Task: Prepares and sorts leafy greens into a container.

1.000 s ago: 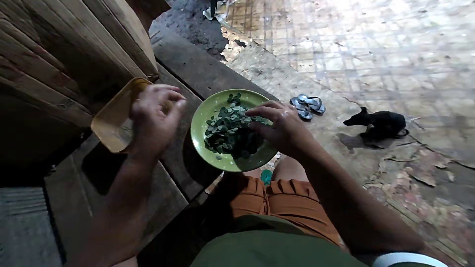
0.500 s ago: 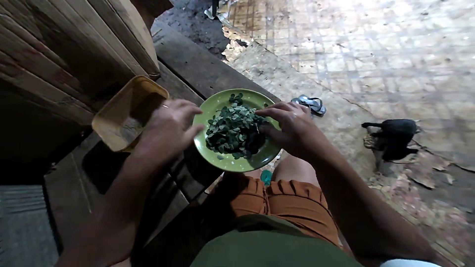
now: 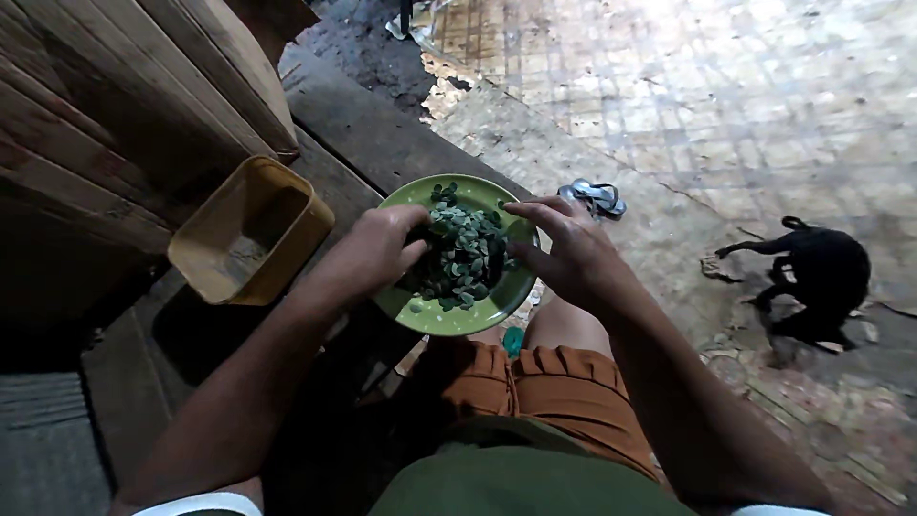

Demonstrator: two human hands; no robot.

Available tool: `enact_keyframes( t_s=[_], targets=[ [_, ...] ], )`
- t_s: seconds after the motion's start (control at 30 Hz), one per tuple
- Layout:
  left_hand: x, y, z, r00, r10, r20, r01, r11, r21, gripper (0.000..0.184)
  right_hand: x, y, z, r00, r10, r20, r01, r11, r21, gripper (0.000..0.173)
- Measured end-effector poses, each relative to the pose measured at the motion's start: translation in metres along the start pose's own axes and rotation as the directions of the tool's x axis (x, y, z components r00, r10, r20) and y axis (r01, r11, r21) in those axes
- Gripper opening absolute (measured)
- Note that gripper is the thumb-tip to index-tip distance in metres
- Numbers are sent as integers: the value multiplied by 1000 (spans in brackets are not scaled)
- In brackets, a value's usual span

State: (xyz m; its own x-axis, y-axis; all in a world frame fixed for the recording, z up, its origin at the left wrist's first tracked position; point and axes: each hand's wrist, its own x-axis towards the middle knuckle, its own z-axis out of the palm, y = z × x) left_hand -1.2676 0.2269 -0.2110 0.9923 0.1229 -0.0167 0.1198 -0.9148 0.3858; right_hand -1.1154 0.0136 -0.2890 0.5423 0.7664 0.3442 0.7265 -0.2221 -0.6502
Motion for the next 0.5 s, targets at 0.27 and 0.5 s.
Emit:
enact_keyframes(
  t_s=[0.27,0.5],
  targets=[
    [6,19,-13,998,-55,-31,49,985,-165,32,0,7,1,1000,-12,-11,12,1000,6,33],
    [-7,8,-14,993,10,-114,-19,997,-76,29,-1,2,-4,999,11,-34,-10,1000,30,29]
  ],
)
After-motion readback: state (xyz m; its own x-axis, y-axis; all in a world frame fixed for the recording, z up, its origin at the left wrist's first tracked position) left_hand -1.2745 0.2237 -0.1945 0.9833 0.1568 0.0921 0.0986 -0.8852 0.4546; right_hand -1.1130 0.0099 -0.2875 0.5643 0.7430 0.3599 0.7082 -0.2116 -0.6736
